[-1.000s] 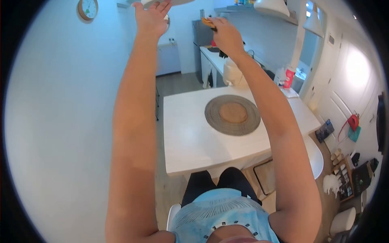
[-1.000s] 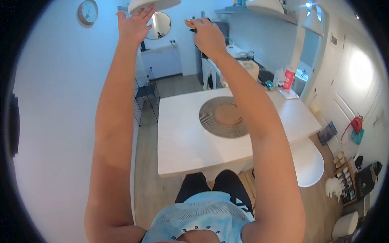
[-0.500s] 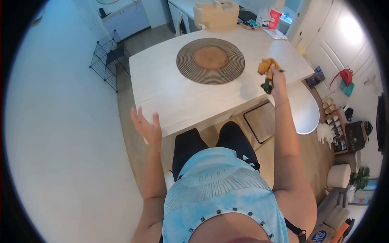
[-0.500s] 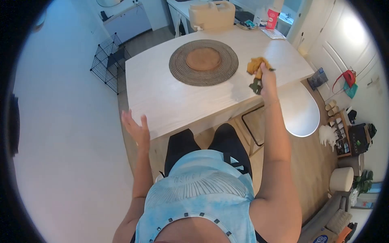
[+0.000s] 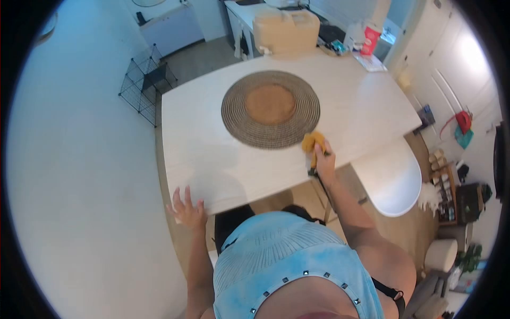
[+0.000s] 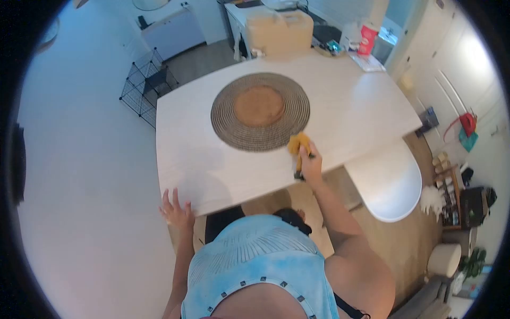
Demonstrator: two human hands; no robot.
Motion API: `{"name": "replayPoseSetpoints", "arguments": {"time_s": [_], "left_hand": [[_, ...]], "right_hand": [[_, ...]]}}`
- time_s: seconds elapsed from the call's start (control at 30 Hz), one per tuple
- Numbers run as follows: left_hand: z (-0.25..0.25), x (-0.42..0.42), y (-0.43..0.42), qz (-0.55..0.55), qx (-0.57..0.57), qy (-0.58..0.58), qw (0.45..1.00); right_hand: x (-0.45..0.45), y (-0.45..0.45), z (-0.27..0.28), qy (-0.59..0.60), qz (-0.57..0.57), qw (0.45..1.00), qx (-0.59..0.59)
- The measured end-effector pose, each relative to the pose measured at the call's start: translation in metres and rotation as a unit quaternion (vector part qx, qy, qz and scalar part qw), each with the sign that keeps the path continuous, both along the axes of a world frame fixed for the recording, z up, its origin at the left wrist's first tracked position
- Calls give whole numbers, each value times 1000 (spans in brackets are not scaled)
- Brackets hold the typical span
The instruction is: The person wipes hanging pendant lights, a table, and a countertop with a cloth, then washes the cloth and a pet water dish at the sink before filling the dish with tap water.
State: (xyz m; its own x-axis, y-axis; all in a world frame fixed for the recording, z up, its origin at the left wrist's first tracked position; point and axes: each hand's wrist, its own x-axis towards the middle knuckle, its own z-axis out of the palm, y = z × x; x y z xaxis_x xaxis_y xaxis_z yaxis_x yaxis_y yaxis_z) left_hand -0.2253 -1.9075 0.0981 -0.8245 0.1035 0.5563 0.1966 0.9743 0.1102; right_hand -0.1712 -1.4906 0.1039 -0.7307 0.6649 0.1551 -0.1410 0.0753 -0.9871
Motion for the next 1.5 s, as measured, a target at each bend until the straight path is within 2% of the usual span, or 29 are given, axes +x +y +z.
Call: {"name": "replayPoseSetpoints", "arguments": {"time_s": [0.1,0.2,0.27,0.4,0.47,0.5,0.57,0.67,0.77,0.8,0.93,1.0,1.07,1.13,1.23,1.33,1.4,1.43,1.5], "left_hand": [[-4,-1,-2,-4,-12,-22,1000],[-5,-8,3,19,-33,-47,998],[-3,-1,3,21,-36,-55,998],[-5,-5,3,33,-58,-59,996],[-4,-2,4,64,-69,-85,992],[-4,-1,6,65,-69,-86,992],[-3,3,8,83,-55,-72,992],[-4,4,7,104,-81,-75,988],[-1,6,5,98,-61,-80,990],[-1,6,5,107,-54,-90,989],[-7,-1,4,113,-71,-70,989],[-14,-6,1,117,-99,-65,986],[-14,0,5,105,-97,-33,989],[-16,1,7,119,-126,-26,985],[-18,-1,9,156,-135,-56,977],[6,5,25,155,-171,-69,970],[26,11,47,180,-112,-163,964],[21,12,42,186,-110,-167,962],[10,6,33,177,-68,-82,978]], "right_hand": [[2,5,-2,-14,93,994,-56],[7,22,6,-25,154,987,-30],[13,24,13,-20,218,956,-195],[7,41,19,-28,270,933,-237],[4,57,29,-87,340,881,-318],[2,64,29,-88,340,881,-318],[3,73,27,-113,352,836,-406],[5,84,19,-138,389,803,-430],[9,83,26,-154,383,818,-401],[10,83,25,-173,397,807,-401],[3,83,18,-184,384,820,-382],[1,82,17,-186,381,805,-416],[-1,88,7,-181,426,813,-354],[1,81,9,-153,391,829,-369],[-1,84,7,-181,409,825,-347],[0,81,12,-155,425,830,-326],[0,79,12,-157,424,828,-332],[0,77,13,-149,424,829,-334],[-3,83,10,-149,433,820,-343]]}}
